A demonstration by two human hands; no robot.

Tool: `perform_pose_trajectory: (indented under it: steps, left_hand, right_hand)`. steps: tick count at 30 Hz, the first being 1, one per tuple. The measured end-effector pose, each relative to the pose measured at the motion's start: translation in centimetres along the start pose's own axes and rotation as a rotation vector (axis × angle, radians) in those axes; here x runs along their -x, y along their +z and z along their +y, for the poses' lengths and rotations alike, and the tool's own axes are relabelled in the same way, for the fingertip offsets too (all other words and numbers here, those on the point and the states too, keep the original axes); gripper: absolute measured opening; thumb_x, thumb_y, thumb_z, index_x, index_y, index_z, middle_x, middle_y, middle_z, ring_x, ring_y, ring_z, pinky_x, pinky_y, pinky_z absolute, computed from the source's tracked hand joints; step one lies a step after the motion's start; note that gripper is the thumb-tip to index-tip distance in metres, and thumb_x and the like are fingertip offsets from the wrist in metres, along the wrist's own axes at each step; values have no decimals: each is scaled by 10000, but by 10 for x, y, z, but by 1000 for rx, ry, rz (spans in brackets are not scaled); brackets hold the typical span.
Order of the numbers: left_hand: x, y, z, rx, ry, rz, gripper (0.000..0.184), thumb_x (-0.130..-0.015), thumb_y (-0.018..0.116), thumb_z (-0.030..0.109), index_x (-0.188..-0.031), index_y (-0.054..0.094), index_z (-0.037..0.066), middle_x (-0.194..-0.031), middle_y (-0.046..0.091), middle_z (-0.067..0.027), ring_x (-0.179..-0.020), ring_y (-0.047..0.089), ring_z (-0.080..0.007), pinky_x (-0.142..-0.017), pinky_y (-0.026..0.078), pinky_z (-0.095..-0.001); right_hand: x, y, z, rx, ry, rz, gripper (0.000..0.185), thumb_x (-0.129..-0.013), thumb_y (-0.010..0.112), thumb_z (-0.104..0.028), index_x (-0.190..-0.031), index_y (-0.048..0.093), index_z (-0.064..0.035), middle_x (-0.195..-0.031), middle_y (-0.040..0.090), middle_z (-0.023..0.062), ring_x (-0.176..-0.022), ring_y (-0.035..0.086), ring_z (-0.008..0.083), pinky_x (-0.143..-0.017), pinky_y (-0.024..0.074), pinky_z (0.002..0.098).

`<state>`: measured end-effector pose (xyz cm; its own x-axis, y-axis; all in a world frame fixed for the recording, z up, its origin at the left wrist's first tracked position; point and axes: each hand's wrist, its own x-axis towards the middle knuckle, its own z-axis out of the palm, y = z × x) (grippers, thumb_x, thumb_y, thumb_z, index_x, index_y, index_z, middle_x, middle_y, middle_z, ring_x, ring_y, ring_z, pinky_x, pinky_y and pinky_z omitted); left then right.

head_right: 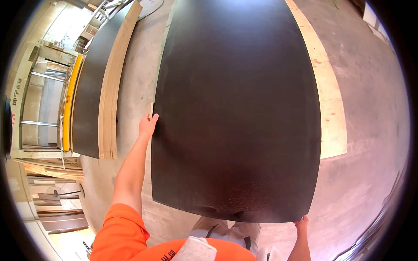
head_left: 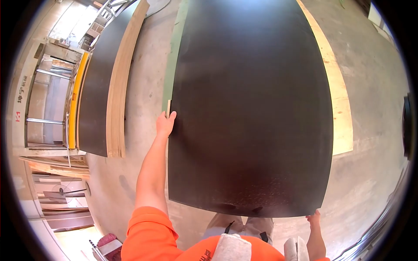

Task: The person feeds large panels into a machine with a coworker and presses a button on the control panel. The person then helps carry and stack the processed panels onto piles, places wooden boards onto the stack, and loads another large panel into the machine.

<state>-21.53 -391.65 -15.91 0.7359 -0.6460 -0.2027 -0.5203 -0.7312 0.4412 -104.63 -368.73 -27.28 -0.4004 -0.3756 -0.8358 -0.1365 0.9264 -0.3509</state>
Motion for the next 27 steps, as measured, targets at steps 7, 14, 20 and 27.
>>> perform_pose_trajectory:
  steps: [7, 14, 20, 27]
  left_hand:
    - [14, 15, -38, 138, 31, -33, 953, -829, 695, 543, -1422, 348, -117, -1400, 474, -285, -1283, 491, -370, -1065, 386, -413]
    - [29, 17, -66, 439, -3, -215, 814, -885, 719, 296, -1507, 273, 17, -1360, 519, -190, -1226, 523, -286, -1037, 415, -383]
    - [52, -5, -26, 691, -61, -359, 531, -941, 648, 174, -1397, 404, 54, -1291, 547, -110, -1161, 527, -228, -991, 449, -372]
    - [49, 13, -46, 830, -98, -480, 505, -947, 639, 168, -1381, 412, 45, -1266, 560, -102, -1145, 532, -228, -984, 441, -360]
  right_hand:
    - [-8, -8, 11, 152, -124, 16, 255, -952, 514, -198, -1153, 605, -71, -880, 689, 80, -581, 643, 173, -463, 426, 278]
    - [-16, 4, 22, -13, -92, 137, 335, -936, 434, -48, -1235, 586, -50, -968, 695, 124, -582, 664, 230, -453, 442, 312]
    - [8, -3, -34, -260, -9, 103, 384, -962, 484, -269, -1263, 584, -54, -1112, 674, 112, -919, 659, 229, -714, 501, 438]
    - [64, 17, -156, -246, -194, -337, 594, -1020, 382, -436, -1384, 494, 20, -1407, 529, 116, -1315, 453, 221, -1131, 287, 330]
